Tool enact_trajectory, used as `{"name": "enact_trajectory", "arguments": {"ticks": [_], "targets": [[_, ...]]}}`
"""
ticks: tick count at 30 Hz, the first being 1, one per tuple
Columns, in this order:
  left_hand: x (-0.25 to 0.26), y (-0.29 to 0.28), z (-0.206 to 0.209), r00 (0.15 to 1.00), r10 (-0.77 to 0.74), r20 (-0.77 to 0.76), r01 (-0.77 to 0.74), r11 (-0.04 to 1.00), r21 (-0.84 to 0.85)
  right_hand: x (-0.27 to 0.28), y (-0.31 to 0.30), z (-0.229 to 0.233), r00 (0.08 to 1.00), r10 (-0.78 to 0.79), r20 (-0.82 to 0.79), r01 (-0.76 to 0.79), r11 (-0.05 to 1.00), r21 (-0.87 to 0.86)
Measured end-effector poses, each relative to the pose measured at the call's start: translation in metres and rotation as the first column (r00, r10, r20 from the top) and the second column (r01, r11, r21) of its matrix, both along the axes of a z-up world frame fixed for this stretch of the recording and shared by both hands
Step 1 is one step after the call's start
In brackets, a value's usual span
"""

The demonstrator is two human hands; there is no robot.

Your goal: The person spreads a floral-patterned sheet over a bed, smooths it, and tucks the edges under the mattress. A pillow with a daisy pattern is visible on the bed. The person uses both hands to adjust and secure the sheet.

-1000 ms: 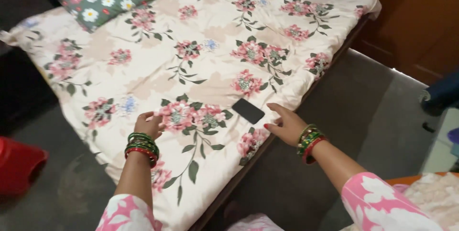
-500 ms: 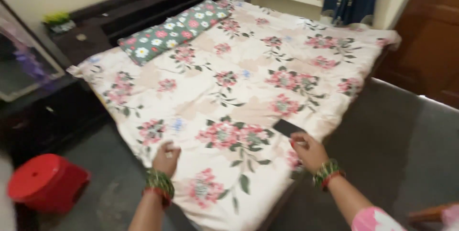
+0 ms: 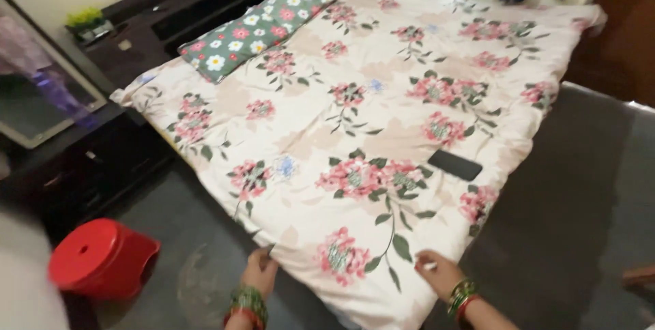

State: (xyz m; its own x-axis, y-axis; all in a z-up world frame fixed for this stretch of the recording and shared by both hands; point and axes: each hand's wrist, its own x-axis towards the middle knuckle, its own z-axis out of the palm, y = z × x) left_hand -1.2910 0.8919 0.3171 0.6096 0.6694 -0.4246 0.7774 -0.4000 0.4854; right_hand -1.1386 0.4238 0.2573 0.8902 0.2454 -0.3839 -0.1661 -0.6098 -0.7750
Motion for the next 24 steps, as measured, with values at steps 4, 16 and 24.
{"name": "enact_trajectory", "arguments": {"ticks": [4, 16, 24], "targets": [[-0.022, 0.001, -0.092, 0.952, -0.219, -0.216, 0.251, 0.958, 0.136, -0.01, 0.0, -0.07, 0.993, -0.031, -0.117, 0.026, 0.998, -0.049], [0.042, 0.054, -0.09, 0.757, -0.547, -0.357, 0.63, 0.757, 0.175, -0.049, 0.051, -0.013, 0.992, 0.02, -0.127, -0.05, 0.97, -0.238], [0.105, 0.076, -0.103, -0.073, -0.772, -0.632, 0.978, 0.07, -0.197, -0.107, 0.172, -0.023, 0.922, 0.241, -0.305, -0.378, 0.734, -0.564]]}}
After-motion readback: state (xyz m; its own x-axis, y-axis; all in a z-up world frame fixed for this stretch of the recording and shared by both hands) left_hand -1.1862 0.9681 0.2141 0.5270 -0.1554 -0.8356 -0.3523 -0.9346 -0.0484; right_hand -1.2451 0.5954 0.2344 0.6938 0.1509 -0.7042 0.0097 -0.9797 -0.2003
